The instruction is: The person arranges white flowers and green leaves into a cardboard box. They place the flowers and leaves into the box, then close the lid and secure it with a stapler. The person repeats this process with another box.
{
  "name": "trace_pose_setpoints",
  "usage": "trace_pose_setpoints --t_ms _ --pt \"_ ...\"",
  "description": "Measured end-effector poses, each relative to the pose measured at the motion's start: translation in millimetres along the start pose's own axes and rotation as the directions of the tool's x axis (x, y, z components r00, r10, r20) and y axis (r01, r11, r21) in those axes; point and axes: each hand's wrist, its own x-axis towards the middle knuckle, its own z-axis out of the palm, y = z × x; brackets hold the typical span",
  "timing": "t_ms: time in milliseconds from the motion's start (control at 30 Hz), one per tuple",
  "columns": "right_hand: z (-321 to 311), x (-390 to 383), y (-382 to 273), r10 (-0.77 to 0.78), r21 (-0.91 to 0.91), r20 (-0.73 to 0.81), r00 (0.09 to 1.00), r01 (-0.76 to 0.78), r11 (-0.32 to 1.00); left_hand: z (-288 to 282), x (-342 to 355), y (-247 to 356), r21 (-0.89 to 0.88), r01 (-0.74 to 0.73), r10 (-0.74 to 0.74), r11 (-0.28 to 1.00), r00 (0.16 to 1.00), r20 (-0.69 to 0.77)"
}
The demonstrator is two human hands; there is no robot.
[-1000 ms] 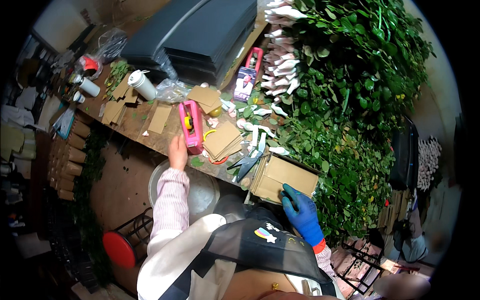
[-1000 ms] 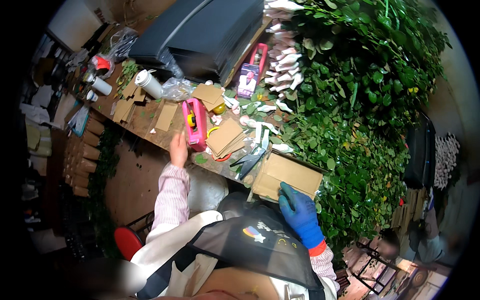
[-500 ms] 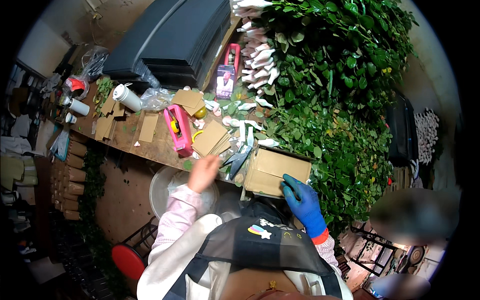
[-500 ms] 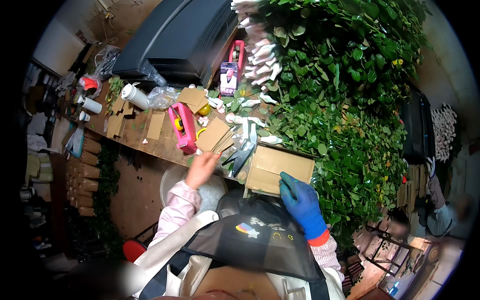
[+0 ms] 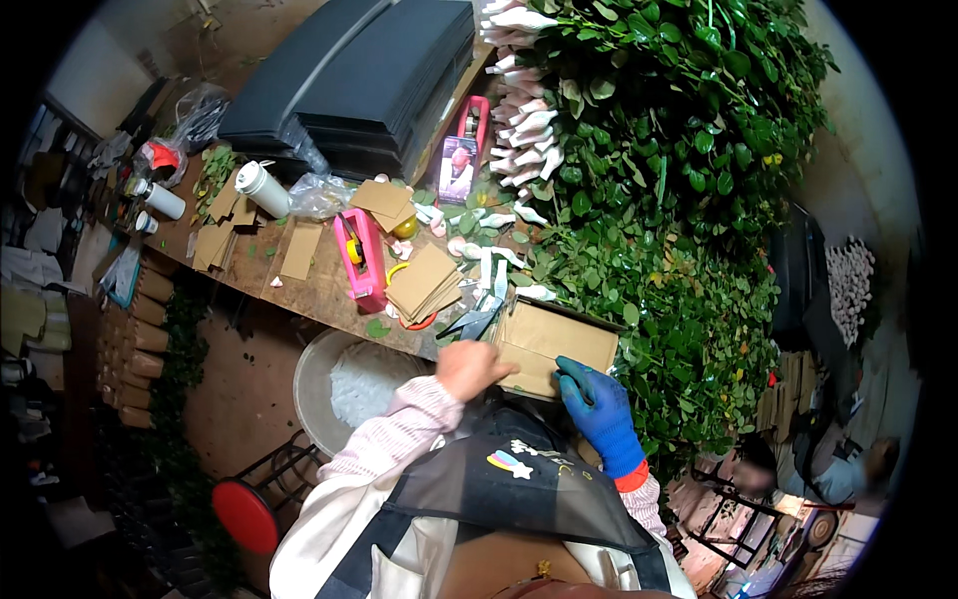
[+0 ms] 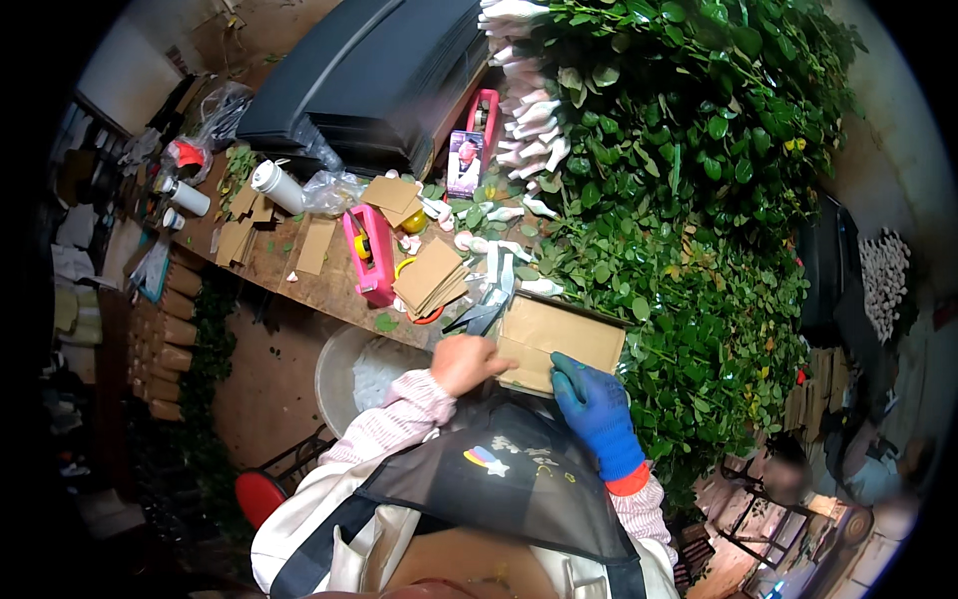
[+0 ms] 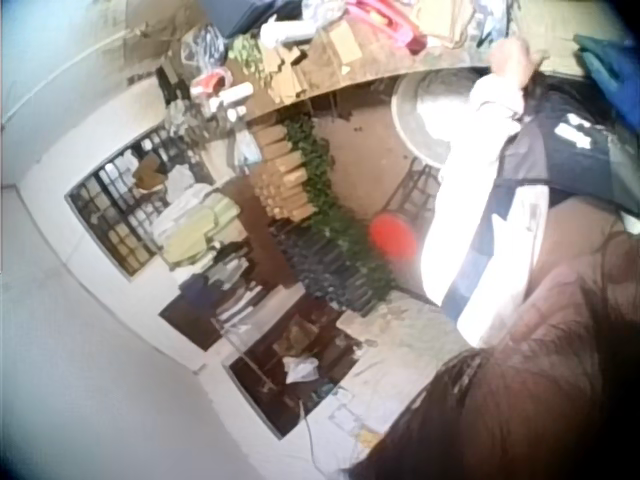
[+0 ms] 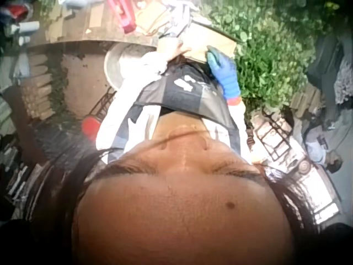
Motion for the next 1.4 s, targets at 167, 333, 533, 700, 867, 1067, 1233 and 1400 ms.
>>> trace_pose_setpoints --t_ms 167,333,533,700,867,1067,1233,1400 --pt "10 11 -11 -0.030 0.051 0.051 0.998 0.028 0.998 -42 -26 -95 -0.197 0.032 -0.153 0.980 0.753 -0.640" --pt "41 50 -48 -0.175 0.127 0.277 0.945 0.144 0.981 -8 1 -267 -0.548 0.293 -0.591 0.784 0.624 -0.511" --pt "111 101 -74 -0.285 0.347 0.405 0.869 0.142 0.927 -20 19 -258 -0.875 0.074 -0.665 0.479 0.682 -0.306" --pt "222 133 -50 -0.180 0.635 0.530 0.829 -0.246 0.732 -33 -31 -184 -0.884 -0.084 -0.638 0.460 0.661 -0.395" --pt "271 129 -58 -0.097 0.612 0.606 0.790 -0.385 0.690 20 -100 -151 -0.993 0.075 -0.636 -0.085 0.763 0.113" --pt "244 79 -64 -0.197 0.271 0.593 0.781 0.036 0.962 -36 -55 -220 -0.976 0.215 -0.538 0.032 0.827 0.165" --pt "247 91 -53 -0.104 0.252 0.533 0.840 -0.040 0.967 15 -8 -316 -0.606 0.253 -0.432 0.754 0.886 -0.168" --pt "190 65 -42 -0.256 0.515 0.495 0.830 -0.043 0.856 -17 -8 -213 -0.641 0.101 -0.244 0.761 0.960 -0.138"
